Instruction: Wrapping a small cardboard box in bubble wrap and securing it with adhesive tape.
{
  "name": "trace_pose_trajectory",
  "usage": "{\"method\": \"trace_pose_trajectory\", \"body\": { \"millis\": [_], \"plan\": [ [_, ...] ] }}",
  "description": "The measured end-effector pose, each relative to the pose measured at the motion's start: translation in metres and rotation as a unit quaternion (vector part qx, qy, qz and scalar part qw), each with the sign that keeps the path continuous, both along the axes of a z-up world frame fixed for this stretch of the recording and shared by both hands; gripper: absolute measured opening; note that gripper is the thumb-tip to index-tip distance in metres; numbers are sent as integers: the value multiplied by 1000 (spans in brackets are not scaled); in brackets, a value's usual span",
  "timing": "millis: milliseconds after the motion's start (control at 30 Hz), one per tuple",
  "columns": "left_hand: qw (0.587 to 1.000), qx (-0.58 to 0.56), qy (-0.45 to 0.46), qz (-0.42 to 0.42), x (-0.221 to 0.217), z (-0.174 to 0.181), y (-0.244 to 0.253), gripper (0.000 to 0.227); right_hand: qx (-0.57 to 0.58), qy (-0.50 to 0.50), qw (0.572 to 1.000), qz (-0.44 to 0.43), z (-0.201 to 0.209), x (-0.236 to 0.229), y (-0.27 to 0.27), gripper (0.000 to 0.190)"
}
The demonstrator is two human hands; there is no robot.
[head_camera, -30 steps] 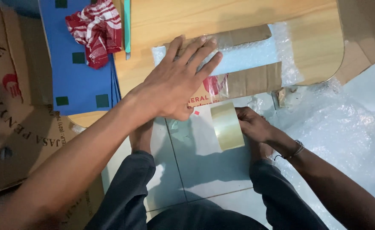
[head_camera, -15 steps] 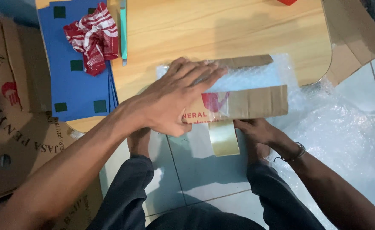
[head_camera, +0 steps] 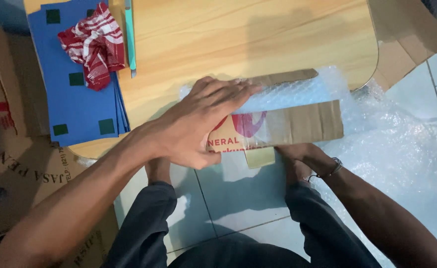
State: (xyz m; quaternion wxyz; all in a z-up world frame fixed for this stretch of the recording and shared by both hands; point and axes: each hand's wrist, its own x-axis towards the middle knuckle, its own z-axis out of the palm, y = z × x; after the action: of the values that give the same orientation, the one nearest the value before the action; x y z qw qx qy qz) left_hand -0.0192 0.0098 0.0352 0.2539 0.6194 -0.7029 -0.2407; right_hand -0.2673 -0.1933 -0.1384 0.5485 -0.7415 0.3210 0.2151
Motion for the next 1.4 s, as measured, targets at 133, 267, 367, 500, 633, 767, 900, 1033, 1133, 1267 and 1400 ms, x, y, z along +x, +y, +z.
{"method": "trace_pose_trajectory", "body": {
  "millis": [133,267,367,500,633,767,900,1033,1133,1267,1400],
  "plan": [
    [997,67,29,4,-5,9,-3,129,18,-20,999,-31,12,5,2,35],
    [989,121,83,13,1,17,-7,130,37,-41,997,-59,20,18,6,34],
    [982,162,91,17,8,26,-13,130,50,-58,994,-81,27,23,6,34],
    [975,153,159,-17,27,33,-18,125,68,-80,989,-105,30,30,7,33],
    [972,164,168,-1,40,32,-27,128,106,-138,976,-129,10,33,5,49],
    [973,181,140,15,48,33,-37,119,107,-77,984,-121,32,41,8,74],
    [965,215,144,46,51,36,-43,112,152,-98,975,-127,34,41,9,69],
    [970,210,121,12,56,38,-48,100,187,-111,967,-135,33,48,15,65],
    [974,215,73,18,57,44,-51,93,222,-125,957,-141,33,48,16,62],
    [975,219,-44,16,58,53,-57,94,273,-142,940,-149,33,44,23,56],
    [984,172,40,-18,65,43,-66,107,322,-154,921,-152,32,45,23,51]
  ]
}}
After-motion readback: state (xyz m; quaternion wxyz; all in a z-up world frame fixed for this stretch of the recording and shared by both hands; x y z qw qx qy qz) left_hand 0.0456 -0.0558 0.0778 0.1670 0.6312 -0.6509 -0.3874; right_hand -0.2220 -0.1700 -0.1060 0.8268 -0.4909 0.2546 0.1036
